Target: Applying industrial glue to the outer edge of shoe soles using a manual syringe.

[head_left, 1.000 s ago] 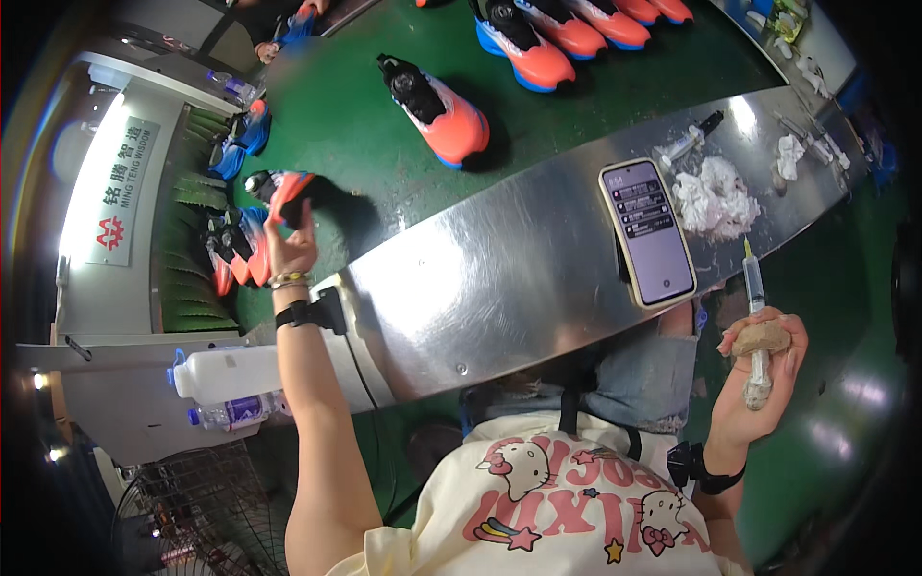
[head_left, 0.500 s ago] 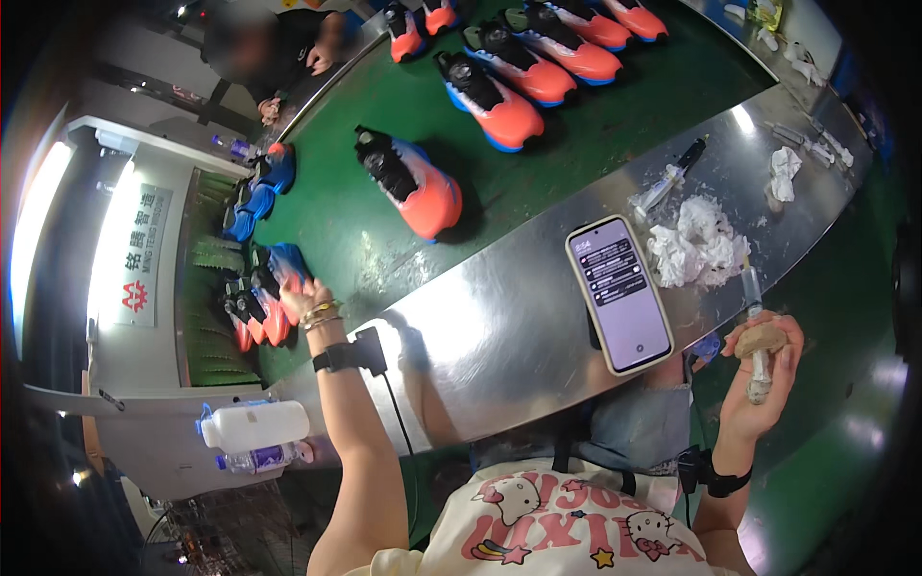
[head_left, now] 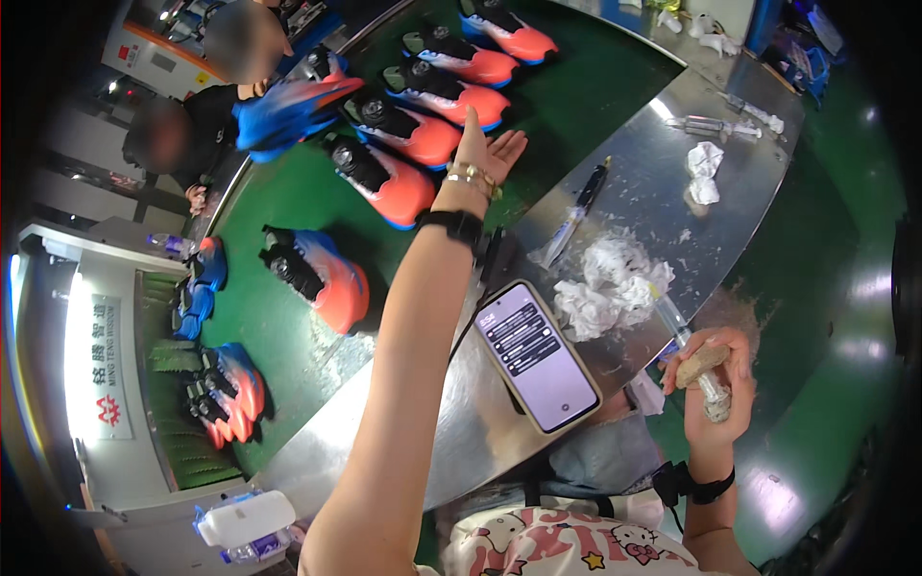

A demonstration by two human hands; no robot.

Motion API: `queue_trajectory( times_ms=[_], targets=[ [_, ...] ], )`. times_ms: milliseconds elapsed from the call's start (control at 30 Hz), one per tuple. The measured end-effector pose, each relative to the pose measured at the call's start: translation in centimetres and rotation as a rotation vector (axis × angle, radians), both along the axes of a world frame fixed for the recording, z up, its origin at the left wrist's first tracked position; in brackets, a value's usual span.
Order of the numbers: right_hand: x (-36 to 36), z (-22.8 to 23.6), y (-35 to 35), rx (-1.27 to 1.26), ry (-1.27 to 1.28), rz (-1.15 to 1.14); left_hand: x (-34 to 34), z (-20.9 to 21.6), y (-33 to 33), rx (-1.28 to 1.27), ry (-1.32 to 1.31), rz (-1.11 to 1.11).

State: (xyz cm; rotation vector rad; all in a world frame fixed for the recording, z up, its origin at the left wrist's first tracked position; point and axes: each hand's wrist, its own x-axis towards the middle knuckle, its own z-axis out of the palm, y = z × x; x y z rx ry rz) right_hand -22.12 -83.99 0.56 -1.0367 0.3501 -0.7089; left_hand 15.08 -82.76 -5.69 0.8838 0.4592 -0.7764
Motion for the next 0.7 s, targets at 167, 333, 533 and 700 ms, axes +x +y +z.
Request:
queue_trajectory(
  times_ms=[167, 333, 533, 700],
  targets=[
    [0.6, 0.3, 0.6, -0.11, 0.089, -0.035, 4.9, -0.4, -4.0, 0.222, -0.035, 0.251],
    [-0.1, 1.3, 1.7, -0.003, 0.015, -0.016, 8.3, 1.2, -0.5, -0.121, -0.024, 0.175],
    [-0.8, 1.0, 1.9, 0.0, 0.038, 0.025, -2.4, 5.5, 14.0, -0.436, -0.292, -0.234],
    [-1.5, 1.4, 2.8, -0.029, -0.021, 0.018, -19.9, 6.4, 31.0, -0.074, -0.588, -0.277]
  ],
)
